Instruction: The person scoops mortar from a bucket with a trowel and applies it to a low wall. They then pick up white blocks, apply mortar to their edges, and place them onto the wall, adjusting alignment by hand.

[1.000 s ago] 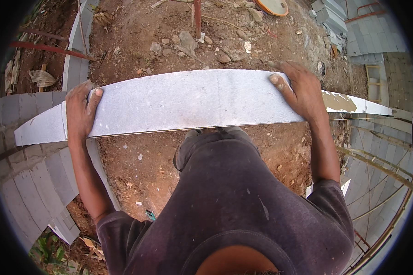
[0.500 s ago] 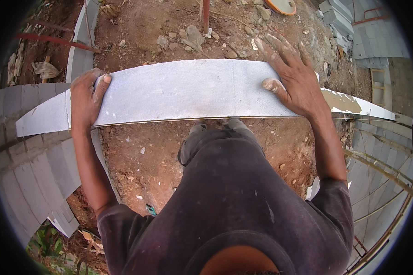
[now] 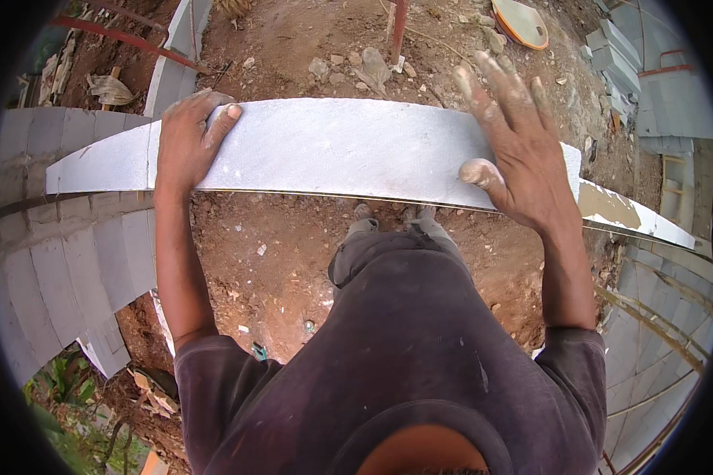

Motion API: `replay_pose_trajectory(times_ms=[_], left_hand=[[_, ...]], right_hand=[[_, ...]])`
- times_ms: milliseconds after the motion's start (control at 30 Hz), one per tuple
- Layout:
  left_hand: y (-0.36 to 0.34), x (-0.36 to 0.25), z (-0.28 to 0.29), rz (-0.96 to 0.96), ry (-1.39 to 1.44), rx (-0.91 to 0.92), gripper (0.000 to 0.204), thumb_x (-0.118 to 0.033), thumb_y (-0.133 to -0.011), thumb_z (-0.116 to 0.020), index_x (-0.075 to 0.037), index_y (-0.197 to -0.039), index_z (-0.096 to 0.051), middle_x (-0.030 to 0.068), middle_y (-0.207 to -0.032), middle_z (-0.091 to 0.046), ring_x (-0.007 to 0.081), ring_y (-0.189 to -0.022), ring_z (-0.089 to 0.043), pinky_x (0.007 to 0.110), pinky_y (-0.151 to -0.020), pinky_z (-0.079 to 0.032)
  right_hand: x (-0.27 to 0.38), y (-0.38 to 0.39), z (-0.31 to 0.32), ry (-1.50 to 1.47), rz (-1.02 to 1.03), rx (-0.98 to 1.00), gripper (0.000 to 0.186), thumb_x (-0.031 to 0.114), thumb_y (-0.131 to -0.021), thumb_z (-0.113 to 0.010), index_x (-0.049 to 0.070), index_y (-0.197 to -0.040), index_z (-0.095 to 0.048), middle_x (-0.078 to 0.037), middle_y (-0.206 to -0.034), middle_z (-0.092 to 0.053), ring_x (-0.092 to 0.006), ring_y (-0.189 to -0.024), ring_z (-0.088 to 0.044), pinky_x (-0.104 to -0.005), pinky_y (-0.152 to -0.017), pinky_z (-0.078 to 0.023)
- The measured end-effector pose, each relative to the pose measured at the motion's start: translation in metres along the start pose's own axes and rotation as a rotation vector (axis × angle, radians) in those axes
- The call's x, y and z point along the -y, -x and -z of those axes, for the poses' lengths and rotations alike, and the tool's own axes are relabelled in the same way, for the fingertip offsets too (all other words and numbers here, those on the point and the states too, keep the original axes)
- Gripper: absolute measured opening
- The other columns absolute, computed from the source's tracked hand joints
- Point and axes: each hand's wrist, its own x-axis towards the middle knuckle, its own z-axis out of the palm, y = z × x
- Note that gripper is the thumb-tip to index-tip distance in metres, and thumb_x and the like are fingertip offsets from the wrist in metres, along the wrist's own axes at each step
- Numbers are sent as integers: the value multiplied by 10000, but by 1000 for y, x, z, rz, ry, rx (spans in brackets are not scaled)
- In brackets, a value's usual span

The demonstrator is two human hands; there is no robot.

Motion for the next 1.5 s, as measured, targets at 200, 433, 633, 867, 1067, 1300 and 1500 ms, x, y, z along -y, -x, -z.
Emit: replay_pose_trajectory(times_ms=[200,433,633,867,1067,1300,1500], left_hand=[[12,5,0,28,-75,22,637,-650,-954,-489,-127,-1253,-694,159,-1321,-648,335,-1363,-496,515,-1171,-300],[13,0,7,21,-100,51,584,-571,-998,-468,-195,-1439,-547,105,-1538,-463,297,-1484,-330,529,-1241,-182],[-1,-76,-5,-73,-7,77,693,-662,-959,-446,-190,-1460,-528,125,-1525,-479,313,-1486,-330,542,-1245,-136],[0,-96,-12,-104,14,71,596,-602,-914,-576,-76,-1168,-696,169,-1230,-653,360,-1285,-530,520,-1161,-268],[-4,-94,-15,-143,45,54,622,-618,-903,-581,-54,-1139,-699,161,-1171,-680,367,-1255,-554,506,-1131,-297],[-5,-96,-13,-140,44,80,645,-632,-887,-597,-44,-1132,-699,158,-1195,-678,369,-1292,-533,509,-1132,-296],[-3,-94,-12,-115,67,98,675,-654,-872,-598,-47,-1150,-698,180,-1229,-667,368,-1309,-521,516,-1149,-278]], right_hand=[[14,13,6,-311,-50,65,892,774,-882,-428,171,-1540,-405,-169,-1498,-468,-390,-1431,-382,-561,-1223,-199],[-29,145,11,-1567,-223,594,628,522,-856,-762,10,-1209,-676,-127,-1012,-714,-238,-926,-678,-374,-832,-538],[-144,242,-79,-1202,-930,428,375,267,-998,-641,31,-1289,-618,-50,-1088,-694,-154,-923,-653,-301,-792,-528],[-188,121,-108,-1405,-733,-611,933,745,-973,-307,26,-1567,-291,-223,-1493,-455,-293,-1386,-428,-449,-1131,-337],[-116,85,-144,-1527,-570,-256,1106,881,-866,-149,55,-1598,-215,-244,-1616,-265,-359,-1518,-222,-461,-1242,-117],[-103,100,-136,-1529,-625,-279,1175,936,-802,-111,87,-1614,-146,-242,-1613,-270,-367,-1525,-202,-492,-1246,-124],[-137,102,-107,-1340,-730,-530,1197,951,-779,-93,98,-1618,-120,-259,-1611,-259,-375,-1530,-183,-486,-1253,-117]])
